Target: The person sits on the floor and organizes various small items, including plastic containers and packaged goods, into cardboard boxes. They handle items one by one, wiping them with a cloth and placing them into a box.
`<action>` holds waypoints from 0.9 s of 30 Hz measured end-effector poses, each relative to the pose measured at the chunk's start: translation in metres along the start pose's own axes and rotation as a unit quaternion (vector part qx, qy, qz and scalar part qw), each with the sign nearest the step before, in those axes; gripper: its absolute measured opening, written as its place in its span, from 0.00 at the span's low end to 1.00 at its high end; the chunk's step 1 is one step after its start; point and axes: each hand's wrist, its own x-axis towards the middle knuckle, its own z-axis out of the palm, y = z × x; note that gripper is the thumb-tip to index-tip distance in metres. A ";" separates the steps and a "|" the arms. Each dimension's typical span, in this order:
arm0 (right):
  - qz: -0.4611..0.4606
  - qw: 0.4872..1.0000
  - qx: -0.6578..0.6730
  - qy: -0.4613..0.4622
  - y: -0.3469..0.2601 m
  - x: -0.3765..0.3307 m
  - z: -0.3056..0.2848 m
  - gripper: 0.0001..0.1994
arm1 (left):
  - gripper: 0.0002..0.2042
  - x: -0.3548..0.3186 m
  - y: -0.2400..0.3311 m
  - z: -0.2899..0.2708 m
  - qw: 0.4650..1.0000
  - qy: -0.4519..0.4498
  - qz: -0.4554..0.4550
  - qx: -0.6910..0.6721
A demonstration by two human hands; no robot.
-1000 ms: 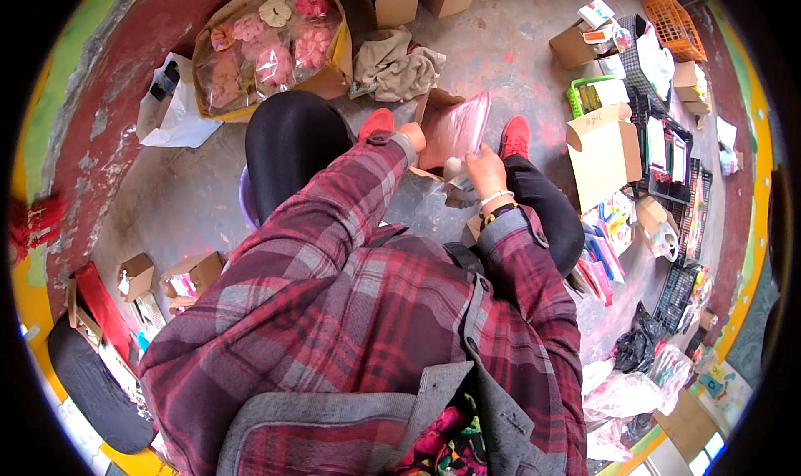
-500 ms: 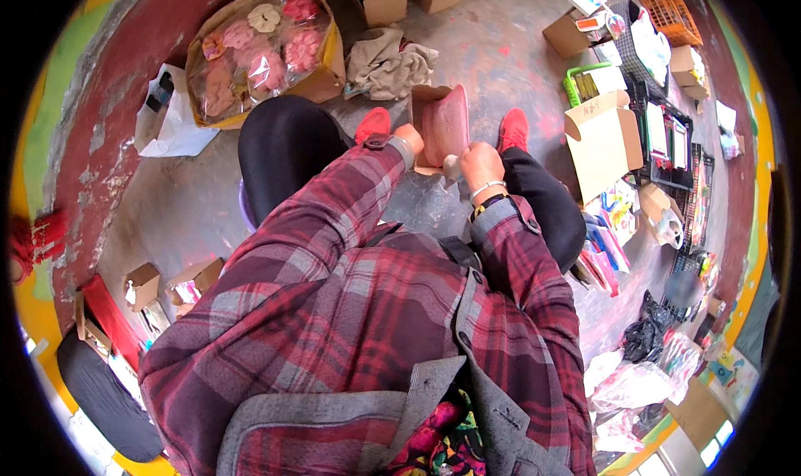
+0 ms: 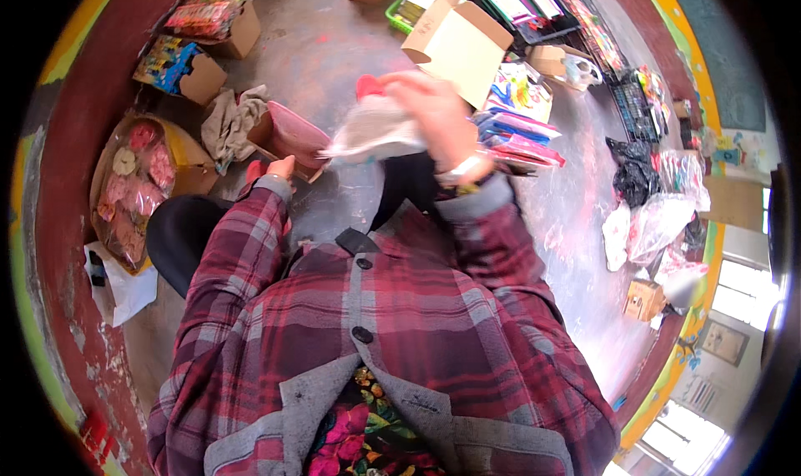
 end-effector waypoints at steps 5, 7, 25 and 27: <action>0.076 0.979 -0.136 0.134 0.005 -0.067 -0.156 0.11 | 0.31 0.003 0.010 -0.012 0.965 0.173 0.090 0.173; 0.139 0.958 -0.208 0.142 0.046 -0.104 -0.209 0.11 | 0.33 0.004 0.017 -0.015 0.944 0.265 0.099 0.172; 0.266 0.784 -0.561 0.022 0.235 -0.161 -0.198 0.20 | 0.15 -0.175 0.087 0.002 0.918 0.078 0.327 -0.209; 0.206 0.789 -0.576 0.054 0.237 -0.161 -0.198 0.19 | 0.15 -0.176 0.086 0.006 0.923 0.065 0.322 -0.198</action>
